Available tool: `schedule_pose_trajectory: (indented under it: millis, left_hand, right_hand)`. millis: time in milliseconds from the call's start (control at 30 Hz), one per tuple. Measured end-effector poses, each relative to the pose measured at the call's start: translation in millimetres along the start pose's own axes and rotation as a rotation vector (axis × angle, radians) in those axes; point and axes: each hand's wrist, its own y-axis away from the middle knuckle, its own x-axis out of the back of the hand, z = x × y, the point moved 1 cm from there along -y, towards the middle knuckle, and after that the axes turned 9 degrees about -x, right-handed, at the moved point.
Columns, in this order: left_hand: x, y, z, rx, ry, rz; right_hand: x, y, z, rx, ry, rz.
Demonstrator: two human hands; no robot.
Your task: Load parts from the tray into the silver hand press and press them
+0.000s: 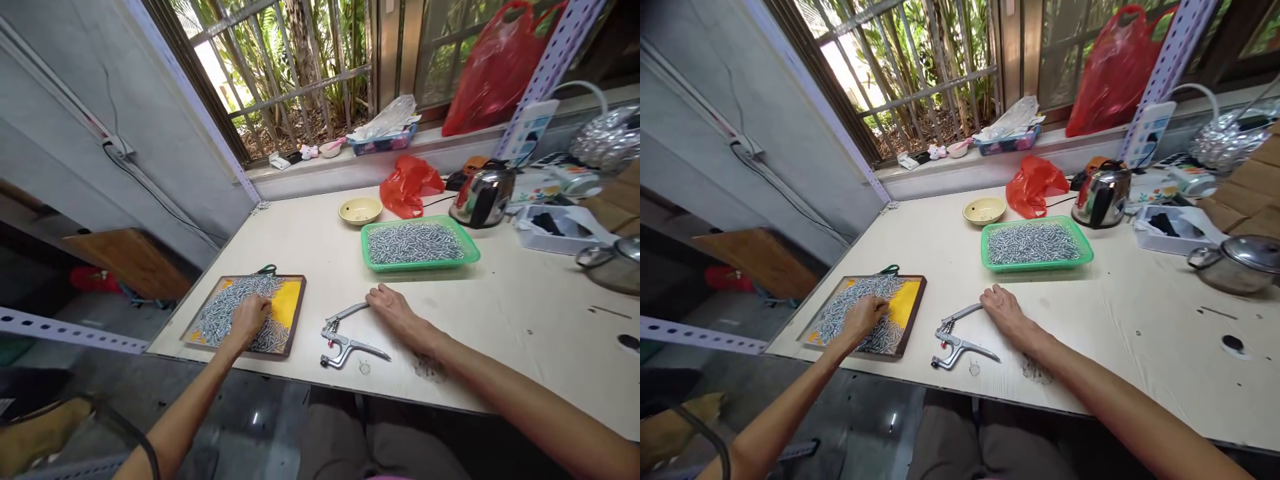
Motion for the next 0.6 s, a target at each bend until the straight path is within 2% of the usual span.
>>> schedule_pose_trajectory:
  millis: [100, 200, 433, 533, 600]
  left_hand:
    - [-7.4, -6.1, 4.1, -0.068, -0.099, -0.041]
    - [-10.4, -14.8, 6.8, -0.073, -0.165, -0.081]
    - [-10.8, -14.6, -0.8, -0.192, -0.165, -0.128]
    - [-0.3, -9.5, -0.2, -0.169, -0.075, -0.016]
    - [8.3, -3.6, 10.4, -0.102, 0.125, 0.105]
  right_hand:
    - [9.1, 7.0, -2.5, 0.004, -0.033, 0.016]
    - [15.3, 11.2, -4.5, 0.003, -0.051, 0.020]
    - [10.0, 4.4, -4.1, -0.019, 0.000, -0.023]
    - [9.6, 2.5, -3.7, -0.026, 0.021, -0.036]
    - [10.7, 2.5, -3.5, -0.018, 0.022, -0.031]
